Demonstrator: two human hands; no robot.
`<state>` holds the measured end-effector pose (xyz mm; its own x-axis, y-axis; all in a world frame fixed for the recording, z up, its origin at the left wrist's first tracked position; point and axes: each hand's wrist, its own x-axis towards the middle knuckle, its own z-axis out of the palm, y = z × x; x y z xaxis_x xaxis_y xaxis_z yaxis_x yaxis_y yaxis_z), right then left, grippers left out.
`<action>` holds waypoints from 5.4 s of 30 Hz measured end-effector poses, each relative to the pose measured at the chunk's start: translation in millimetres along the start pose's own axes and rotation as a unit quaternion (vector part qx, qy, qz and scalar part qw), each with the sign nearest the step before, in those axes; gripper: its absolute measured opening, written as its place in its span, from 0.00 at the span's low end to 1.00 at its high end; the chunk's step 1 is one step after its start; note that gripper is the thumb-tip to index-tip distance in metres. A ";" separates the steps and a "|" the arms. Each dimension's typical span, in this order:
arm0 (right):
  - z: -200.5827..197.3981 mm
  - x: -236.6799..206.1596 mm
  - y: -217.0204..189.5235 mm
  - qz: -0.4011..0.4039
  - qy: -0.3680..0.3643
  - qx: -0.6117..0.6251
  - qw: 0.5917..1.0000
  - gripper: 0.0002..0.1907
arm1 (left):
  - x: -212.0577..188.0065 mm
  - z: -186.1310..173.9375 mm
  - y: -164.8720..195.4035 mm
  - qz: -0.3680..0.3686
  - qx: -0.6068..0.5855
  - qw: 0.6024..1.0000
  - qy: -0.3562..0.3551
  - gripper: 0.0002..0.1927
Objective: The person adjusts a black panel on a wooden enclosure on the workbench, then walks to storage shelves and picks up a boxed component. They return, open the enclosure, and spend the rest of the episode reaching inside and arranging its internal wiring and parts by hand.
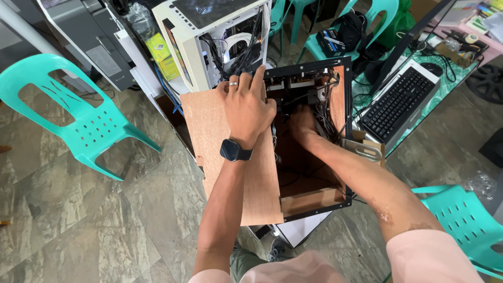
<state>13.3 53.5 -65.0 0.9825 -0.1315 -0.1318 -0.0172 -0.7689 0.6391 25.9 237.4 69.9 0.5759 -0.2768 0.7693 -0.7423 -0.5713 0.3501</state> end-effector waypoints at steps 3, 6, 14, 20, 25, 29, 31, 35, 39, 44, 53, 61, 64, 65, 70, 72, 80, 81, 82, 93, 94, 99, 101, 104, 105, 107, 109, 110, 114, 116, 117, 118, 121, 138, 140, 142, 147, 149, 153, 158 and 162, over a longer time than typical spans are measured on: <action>0.1 4.2 -0.6 0.009 0.000 0.025 1.000 0.14 | -0.1 1.0 0.0 -0.004 -0.004 1.000 -0.007 0.33; 7.4 8.5 2.0 0.009 -0.007 0.059 0.998 0.12 | -1.0 1.2 3.1 0.000 0.005 1.000 0.010 0.33; 17.6 10.2 10.9 0.014 -0.006 0.156 0.988 0.11 | -4.9 1.5 9.9 -0.015 0.000 1.000 0.013 0.31; 17.3 -10.7 16.5 -0.056 0.042 0.051 0.996 0.11 | -7.0 7.7 9.6 -0.020 0.011 1.000 0.016 0.31; 8.9 -50.6 -8.3 -0.026 -0.017 -0.029 0.999 0.16 | -7.4 9.2 8.9 -0.016 0.006 1.000 0.016 0.32; 15.5 -70.6 -34.4 -0.009 -0.031 0.045 0.998 0.25 | -9.8 9.3 7.5 -0.008 0.011 1.000 0.024 0.32; 23.9 -73.5 -42.0 -0.019 -0.066 0.135 0.988 0.25 | -11.4 10.2 6.0 -0.007 0.008 1.000 0.024 0.33; 46.5 -78.5 -46.5 0.031 -0.095 0.334 0.937 0.16 | -15.4 15.2 0.7 0.005 0.008 0.999 0.038 0.33; 68.5 -89.1 -45.7 0.097 -0.114 0.360 0.921 0.14 | -16.5 26.3 -8.1 0.006 0.009 1.000 0.026 0.34; 71.4 -93.0 -50.2 0.127 0.026 0.393 0.910 0.12 | -7.9 42.8 -21.7 0.004 0.009 1.000 0.012 0.35; 57.3 -91.8 -51.9 0.216 0.066 0.535 0.814 0.14 | 1.0 46.7 -28.7 0.026 0.008 1.000 0.007 0.37; 45.8 -77.6 -63.8 0.341 -0.035 0.939 -0.005 0.06 | 2.1 45.3 -26.1 0.008 0.003 0.999 -0.033 0.39; 43.1 -80.6 -57.9 0.386 0.032 0.921 -0.045 0.05 | 2.1 44.2 -25.9 0.013 0.015 0.999 -0.027 0.39; 43.1 -81.8 -56.6 0.394 0.041 0.917 -0.054 0.05 | 2.1 44.2 -25.9 0.019 0.016 0.999 -0.024 0.38; 47.7 -81.2 -56.2 0.387 0.084 0.908 -0.133 0.07 | 1.9 45.2 -27.3 0.025 -0.002 0.999 -0.030 0.38; 50.6 -77.0 -54.3 0.380 0.090 0.909 -0.146 0.07 | 3.2 45.8 -28.8 0.018 -0.004 0.999 -0.040 0.37; 53.3 -71.6 -41.1 0.404 0.061 0.899 -0.155 0.10 | 3.1 42.6 -28.4 0.011 0.004 0.999 -0.045 0.37; 53.0 -70.9 -40.0 0.404 0.057 0.901 -0.145 0.10 | 2.5 41.9 -27.4 0.006 0.009 0.999 -0.045 0.37; 52.7 -70.1 -39.4 0.403 0.053 0.904 -0.135 0.10 | 1.7 40.7 -26.2 0.008 0.008 0.999 -0.043 0.37; 51.3 -68.2 -42.2 0.456 0.046 0.887 -0.052 0.09 | 3.0 31.5 -16.0 0.016 0.013 0.999 -0.033 0.38; 49.5 -68.5 -42.9 0.457 0.052 0.887 -0.051 0.09 | 3.8 30.4 -15.4 0.015 0.009 0.999 -0.036 0.38; 45.1 -70.2 -46.9 0.495 0.074 0.865 -0.048 0.09 | 4.9 25.7 -10.6 0.009 -0.007 0.999 -0.050 0.39; 47.9 -71.1 -49.8 0.496 0.088 0.862 -0.048 0.08 | 3.6 23.8 -7.8 0.006 -0.012 0.998 -0.055 0.39; 55.3 -72.4 -55.4 0.493 0.106 0.863 -0.033 0.06 | 0.3 20.8 -2.9 0.015 -0.011 0.999 -0.050 0.39; 57.6 -73.7 -58.0 0.497 0.108 0.861 -0.023 0.05 | -1.4 19.6 -1.2 0.019 -0.010 0.999 -0.048 0.39; 60.0 -75.6 -62.1 0.503 0.107 0.858 -0.007 0.03 | -4.5 16.5 2.0 0.022 -0.011 0.999 -0.048 0.39; 61.7 -77.4 -66.0 0.511 0.101 0.854 0.003 0.03 | -7.7 13.4 4.8 0.025 -0.012 0.999 -0.045 0.38; 61.5 -78.2 -66.7 0.514 0.088 0.853 -0.001 0.03 | -9.2 12.1 6.0 0.026 -0.013 0.999 -0.043 0.38; 59.8 -82.1 -66.6 0.522 0.090 0.848 0.008 0.02 | -14.4 10.2 7.7 0.050 -0.011 0.998 -0.021 0.38; 58.8 -81.6 -64.1 0.519 0.111 0.847 0.009 0.04 | -15.0 12.1 6.1 0.032 -0.008 0.999 -0.031 0.38; 58.3 -80.5 -62.2 0.516 0.117 0.849 0.005 0.05 | -14.9 13.3 4.6 0.022 -0.006 0.999 -0.034 0.38; 58.0 -79.7 -61.0 0.514 0.121 0.849 -0.001 0.06 | -14.6 15.0 2.9 0.029 0.002 0.999 -0.027 0.38; 55.7 -75.6 -55.4 0.477 0.152 0.864 -0.062 0.09 | -14.1 20.9 -1.7 0.046 0.018 0.999 -0.014 0.38; 46.2 -61.8 -49.6 0.436 0.185 0.854 -0.216 0.03 | -18.2 29.4 -2.7 0.041 0.001 0.999 -0.024 0.39; 45.5 -56.7 -50.1 0.427 0.209 0.845 -0.245 0.03 | -18.2 27.3 0.9 0.030 0.009 0.999 -0.025 0.39; 43.6 -53.5 -51.0 0.436 0.219 0.835 -0.256 0.04 | -18.1 24.5 3.6 0.025 0.010 0.999 -0.024 0.39; 33.7 -52.1 -51.9 0.448 0.236 0.815 -0.283 0.06 | -16.5 21.2 5.6 0.024 0.009 0.999 -0.034 0.38; 29.4 -52.7 -53.0 0.466 0.246 0.810 -0.257 0.06 | -16.2 21.4 5.2 0.034 0.006 0.999 -0.024 0.38; 27.4 -52.1 -58.7 0.486 0.283 0.812 -0.155 0.04 | -16.6 22.1 4.6 0.030 0.007 0.999 -0.024 0.38; 34.9 -50.6 -67.0 0.521 0.307 0.788 -0.119 0.03 | -15.9 21.5 5.5 0.050 0.001 0.999 -0.017 0.37; 37.6 -53.3 -67.7 0.514 0.309 0.787 -0.147 0.06 | -15.7 21.4 6.3 -0.008 -0.004 0.998 -0.063 0.36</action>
<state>-44.9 89.0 -129.7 0.1035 -0.8572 -0.5044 0.6228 0.4513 -0.6392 19.5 221.7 48.6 0.6266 -0.3627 0.6898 -0.7344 -0.5710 0.3668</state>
